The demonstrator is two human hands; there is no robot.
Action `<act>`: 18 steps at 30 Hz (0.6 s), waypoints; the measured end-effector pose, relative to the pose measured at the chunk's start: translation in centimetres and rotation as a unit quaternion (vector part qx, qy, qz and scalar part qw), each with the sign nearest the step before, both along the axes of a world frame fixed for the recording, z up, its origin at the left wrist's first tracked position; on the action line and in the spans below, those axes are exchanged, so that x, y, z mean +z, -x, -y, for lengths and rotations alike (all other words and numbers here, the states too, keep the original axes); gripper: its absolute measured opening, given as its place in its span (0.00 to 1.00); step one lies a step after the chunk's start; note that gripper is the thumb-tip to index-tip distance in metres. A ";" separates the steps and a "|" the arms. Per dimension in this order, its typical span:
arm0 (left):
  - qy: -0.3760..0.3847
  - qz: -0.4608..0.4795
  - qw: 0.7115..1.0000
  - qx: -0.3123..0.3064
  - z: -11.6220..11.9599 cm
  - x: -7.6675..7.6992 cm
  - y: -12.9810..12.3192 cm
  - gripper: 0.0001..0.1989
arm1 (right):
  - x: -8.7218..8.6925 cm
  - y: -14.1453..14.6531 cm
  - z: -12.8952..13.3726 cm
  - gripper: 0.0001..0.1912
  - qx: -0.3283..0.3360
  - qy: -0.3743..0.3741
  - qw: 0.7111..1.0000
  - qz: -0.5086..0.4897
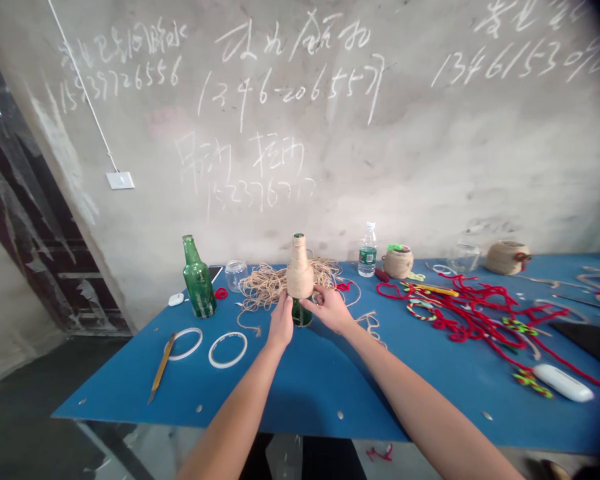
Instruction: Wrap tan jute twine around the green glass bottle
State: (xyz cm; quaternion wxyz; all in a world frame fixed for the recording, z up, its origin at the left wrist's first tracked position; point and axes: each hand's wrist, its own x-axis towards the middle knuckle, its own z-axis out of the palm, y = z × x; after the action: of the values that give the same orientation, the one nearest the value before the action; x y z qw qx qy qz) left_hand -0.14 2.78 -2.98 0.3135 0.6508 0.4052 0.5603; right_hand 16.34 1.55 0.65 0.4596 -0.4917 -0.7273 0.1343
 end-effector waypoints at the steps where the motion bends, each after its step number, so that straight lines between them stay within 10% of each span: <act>1: -0.002 0.002 1.000 -0.007 0.0 0.1 0.0 0.20 | 0.0 0.0 0.0 0.20 0.000 -0.001 1.000 0.001; 18: -0.026 -0.083 0.996 0.019 1.0 0.7 -0.3 0.32 | -0.1 0.2 0.0 0.17 -0.007 0.008 1.000 -0.005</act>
State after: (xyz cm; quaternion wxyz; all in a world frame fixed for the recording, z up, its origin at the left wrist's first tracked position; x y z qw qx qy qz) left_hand 0.21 1.78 -2.33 0.2514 0.6953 0.4271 0.5205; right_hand 16.12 1.59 0.50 0.4605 -0.4994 -0.7206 0.1391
